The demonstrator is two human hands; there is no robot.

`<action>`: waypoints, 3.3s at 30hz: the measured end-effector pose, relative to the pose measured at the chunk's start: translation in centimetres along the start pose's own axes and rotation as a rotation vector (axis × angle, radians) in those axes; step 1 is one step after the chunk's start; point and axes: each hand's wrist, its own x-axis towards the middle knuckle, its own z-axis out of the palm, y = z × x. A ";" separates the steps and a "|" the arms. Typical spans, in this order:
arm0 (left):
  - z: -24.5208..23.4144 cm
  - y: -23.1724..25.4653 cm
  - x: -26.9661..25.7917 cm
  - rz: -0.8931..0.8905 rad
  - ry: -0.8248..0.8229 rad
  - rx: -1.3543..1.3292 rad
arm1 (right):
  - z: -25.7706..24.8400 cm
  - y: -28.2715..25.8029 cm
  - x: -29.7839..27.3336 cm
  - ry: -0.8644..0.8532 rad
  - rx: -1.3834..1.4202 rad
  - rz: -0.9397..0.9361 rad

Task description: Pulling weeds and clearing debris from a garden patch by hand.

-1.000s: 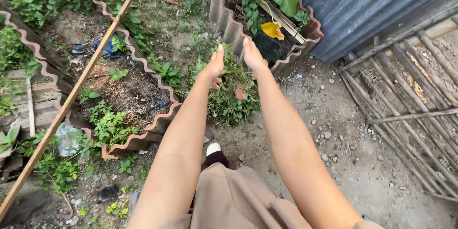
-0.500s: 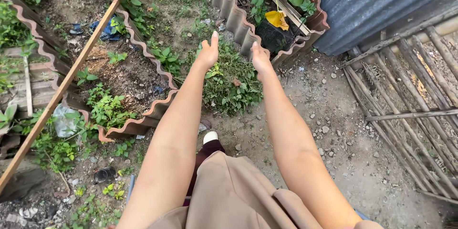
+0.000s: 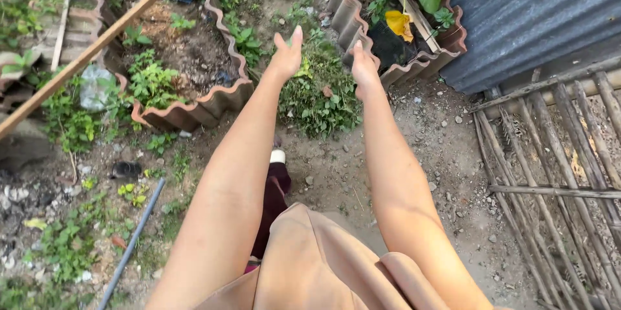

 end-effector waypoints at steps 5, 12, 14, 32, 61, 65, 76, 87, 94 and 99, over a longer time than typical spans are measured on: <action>-3.7 -2.8 -7.7 -0.070 0.093 -0.047 | 2.2 1.9 -4.1 -0.098 -0.029 -0.004; -11.2 -13.8 -11.6 -0.069 0.309 -0.134 | 10.1 0.5 -10.7 -0.261 -0.033 0.093; -13.4 -15.5 -14.6 -0.090 0.355 -0.145 | 12.5 1.0 -11.9 -0.306 -0.067 0.065; -34.7 -32.7 -33.4 -0.246 0.589 -0.241 | 36.9 0.6 -26.7 -0.537 -0.259 -0.085; -44.8 -50.5 -42.8 -0.477 0.599 -0.260 | 55.8 9.0 -38.8 -0.633 -0.431 0.007; -43.9 -52.2 -38.1 -0.373 0.584 -0.234 | 57.3 12.6 -34.7 -0.631 -0.353 -0.116; -33.8 -61.2 -27.5 -0.317 0.351 -0.128 | 60.6 29.3 -27.8 -0.490 -0.468 -0.039; -18.4 -80.7 -14.6 -0.261 0.211 -0.116 | 62.6 53.9 -14.5 -0.391 -0.594 -0.112; -11.0 -91.5 -6.3 -0.183 0.198 -0.108 | 65.7 67.6 -4.0 -0.331 -0.871 -0.277; -7.5 -93.6 -6.1 -0.214 0.258 -0.192 | 66.3 72.3 -4.0 -0.358 -1.105 -0.590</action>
